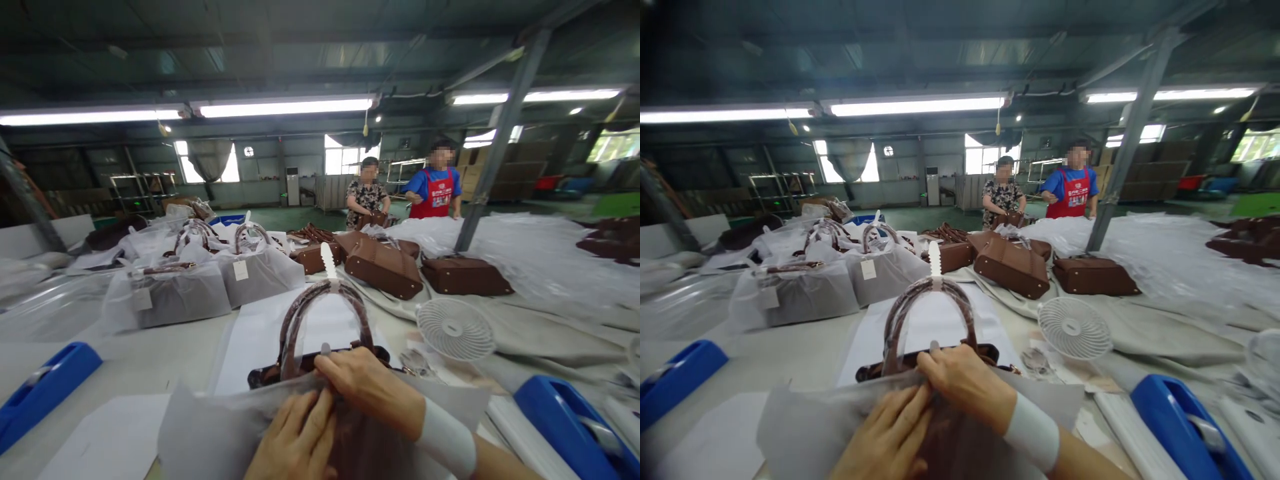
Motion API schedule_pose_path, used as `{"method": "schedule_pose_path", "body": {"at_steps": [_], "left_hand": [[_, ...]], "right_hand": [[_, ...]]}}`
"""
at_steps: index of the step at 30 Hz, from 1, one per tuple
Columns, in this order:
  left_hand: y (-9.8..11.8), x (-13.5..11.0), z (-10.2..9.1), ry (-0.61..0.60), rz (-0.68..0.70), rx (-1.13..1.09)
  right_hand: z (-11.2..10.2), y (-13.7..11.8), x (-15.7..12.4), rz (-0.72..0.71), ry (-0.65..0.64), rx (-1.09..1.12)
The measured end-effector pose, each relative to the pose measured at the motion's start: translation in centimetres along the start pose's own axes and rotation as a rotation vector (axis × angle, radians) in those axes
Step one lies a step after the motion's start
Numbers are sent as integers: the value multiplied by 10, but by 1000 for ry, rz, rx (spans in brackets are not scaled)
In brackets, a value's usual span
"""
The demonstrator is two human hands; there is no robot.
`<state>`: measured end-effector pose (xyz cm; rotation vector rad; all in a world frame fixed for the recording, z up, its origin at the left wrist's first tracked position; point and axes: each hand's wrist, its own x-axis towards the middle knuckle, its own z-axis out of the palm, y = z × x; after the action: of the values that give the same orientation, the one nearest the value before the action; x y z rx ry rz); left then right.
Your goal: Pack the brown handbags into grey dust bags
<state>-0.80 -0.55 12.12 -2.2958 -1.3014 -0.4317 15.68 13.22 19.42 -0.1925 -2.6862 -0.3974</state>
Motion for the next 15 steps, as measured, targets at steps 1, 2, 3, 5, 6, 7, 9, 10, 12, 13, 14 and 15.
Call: {"method": "schedule_pose_path", "body": {"at_steps": [1, 2, 3, 5, 6, 7, 9, 10, 12, 13, 14, 15], "left_hand": [[2, 0, 13, 9, -20, 35], [4, -1, 22, 8, -46, 61], [6, -3, 29, 11, -82, 77], [14, -6, 34, 12, -176, 88], [18, -8, 35, 9, -223, 85], [22, -9, 35, 2, -266, 77], [26, -10, 34, -21, -297, 62], [25, -9, 33, -36, -275, 57], [18, -6, 28, -55, -185, 65], [12, -2, 24, -50, -126, 79], [6, 4, 19, -34, -65, 99], [0, 11, 14, 2, -14, 125]], "right_hand": [[-5, 3, -4, 11, 57, 5], [-10, 5, -11, 25, 137, 13], [-15, 8, -19, 44, 230, 25], [-22, 12, -39, 131, 403, 32], [-23, 13, -50, 195, 454, 10], [-22, 14, -61, 253, 477, -29], [-15, 17, -79, 309, 472, -120], [-10, 19, -85, 313, 461, -154], [1, 22, -93, 295, 468, -182], [5, 23, -93, 285, 481, -179], [8, 24, -92, 268, 494, -163], [8, 26, -89, 250, 499, -139]]}}
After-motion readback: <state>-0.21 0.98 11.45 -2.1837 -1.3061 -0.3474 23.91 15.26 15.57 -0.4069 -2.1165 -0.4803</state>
